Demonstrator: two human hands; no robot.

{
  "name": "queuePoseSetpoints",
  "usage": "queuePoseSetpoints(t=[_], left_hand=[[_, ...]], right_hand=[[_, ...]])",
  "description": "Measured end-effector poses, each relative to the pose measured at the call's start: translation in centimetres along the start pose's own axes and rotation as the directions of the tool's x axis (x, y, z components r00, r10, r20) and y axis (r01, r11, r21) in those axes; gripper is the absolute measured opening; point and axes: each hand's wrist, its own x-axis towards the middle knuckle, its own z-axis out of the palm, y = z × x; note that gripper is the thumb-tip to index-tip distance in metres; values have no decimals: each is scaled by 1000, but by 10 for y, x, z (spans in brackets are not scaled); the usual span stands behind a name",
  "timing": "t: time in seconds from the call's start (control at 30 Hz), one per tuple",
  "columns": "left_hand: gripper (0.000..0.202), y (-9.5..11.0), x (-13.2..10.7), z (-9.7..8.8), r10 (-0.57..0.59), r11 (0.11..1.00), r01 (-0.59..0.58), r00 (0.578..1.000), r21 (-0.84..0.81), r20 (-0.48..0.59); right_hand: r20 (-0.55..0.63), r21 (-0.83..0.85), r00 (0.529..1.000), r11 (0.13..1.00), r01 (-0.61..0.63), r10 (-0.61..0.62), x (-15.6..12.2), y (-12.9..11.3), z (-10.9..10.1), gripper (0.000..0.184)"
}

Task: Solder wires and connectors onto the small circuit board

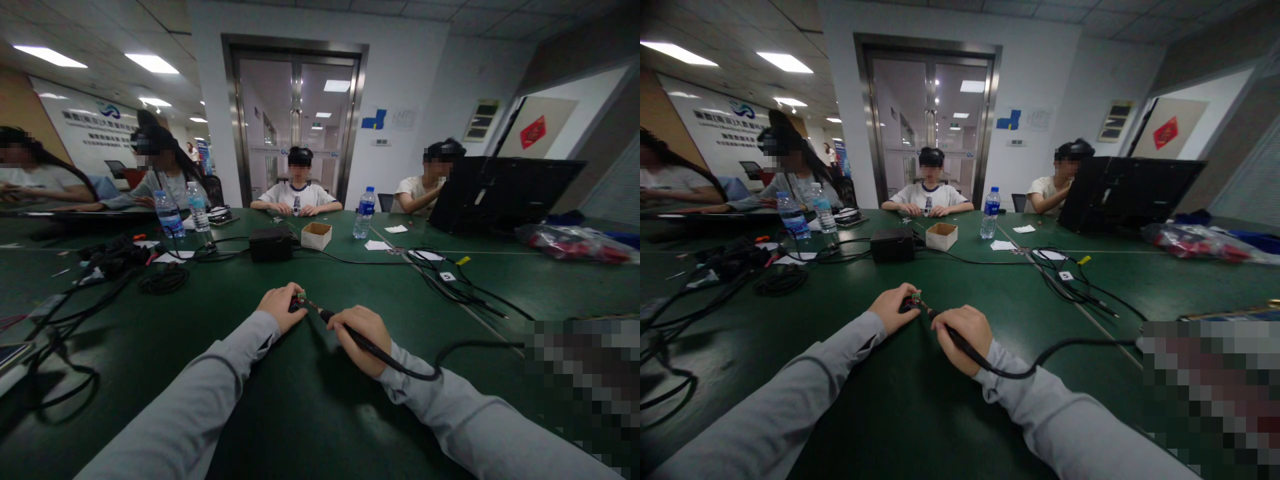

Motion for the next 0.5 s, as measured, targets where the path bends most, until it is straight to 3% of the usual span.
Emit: queuePoseSetpoints(t=[0.3,0.5], left_hand=[[32,1,-1,1,0,1000,0,1000,-4,2],[43,1,-4,-3,-15,1000,16,999,26,-35]], right_hand=[[11,-1,1000,1000,11,-11,0,0,0,22],[-63,2,998,1000,5,-5,0,1,-3,22]])
